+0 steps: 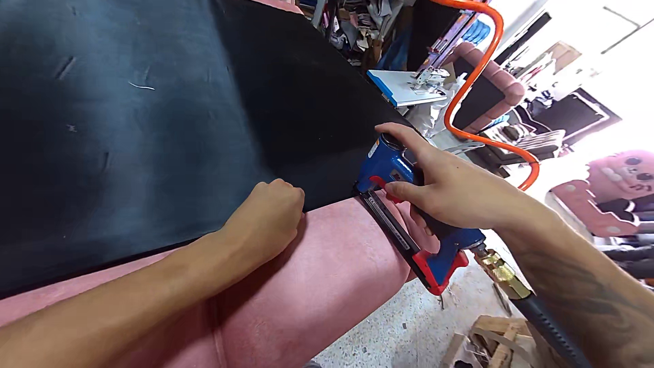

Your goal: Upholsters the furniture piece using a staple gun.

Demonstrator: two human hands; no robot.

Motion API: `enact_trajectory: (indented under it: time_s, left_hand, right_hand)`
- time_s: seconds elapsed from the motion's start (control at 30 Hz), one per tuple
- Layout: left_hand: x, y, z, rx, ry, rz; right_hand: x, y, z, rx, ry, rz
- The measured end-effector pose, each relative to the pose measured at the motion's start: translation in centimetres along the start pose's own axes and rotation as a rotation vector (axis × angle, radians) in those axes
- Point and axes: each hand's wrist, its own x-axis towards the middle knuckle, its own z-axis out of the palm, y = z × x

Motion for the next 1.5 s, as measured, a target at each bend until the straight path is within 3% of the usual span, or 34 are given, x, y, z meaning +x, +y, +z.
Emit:
enact_trajectory:
  time_s: [0.27, 0.77, 0.87, 1.0, 1.13, 1.3, 1.5]
  left_hand:
    - [-0.4, 0.0, 0.0, -0.027, 0.043, 0.063]
    - [-1.3, -0.1, -0.6, -0.104, 0.065, 0.077]
    - [-3.0, -2.5, -0.9, -0.217, 0.045, 0.08]
    - [-8.7, -9.4, -0.4, -0.197, 0.148, 0.043]
    - [-10.2, -10.0, -1.2, -0.221, 0.09, -0.144]
    - [-9.3, -8.7, -1.4, 0.023, 0.026, -0.111]
    - [-9.8, -8.6, -3.0, -0.126, -0.078, -0.139]
  right_hand:
    - [0.1, -2.8, 0.8, -0.022, -0.07, 0.064]
    - [-1.0, -10.5, 5.4, -0.061, -0.094, 0.017]
    - [-2.1, -10.1, 5.3, -0.068, -0.017, -0.009]
    - [-5.3, -9.2, 4.8, 0.035, 0.072, 0.015]
    - [-5.3, -9.3, 5.8, 0.062, 0.077, 0.021]
    - [-2.9, -11.1, 6.8, 0.032, 0.062, -0.037]
    - [-1.6, -12.6, 7.1, 0.022, -0.019, 0.019]
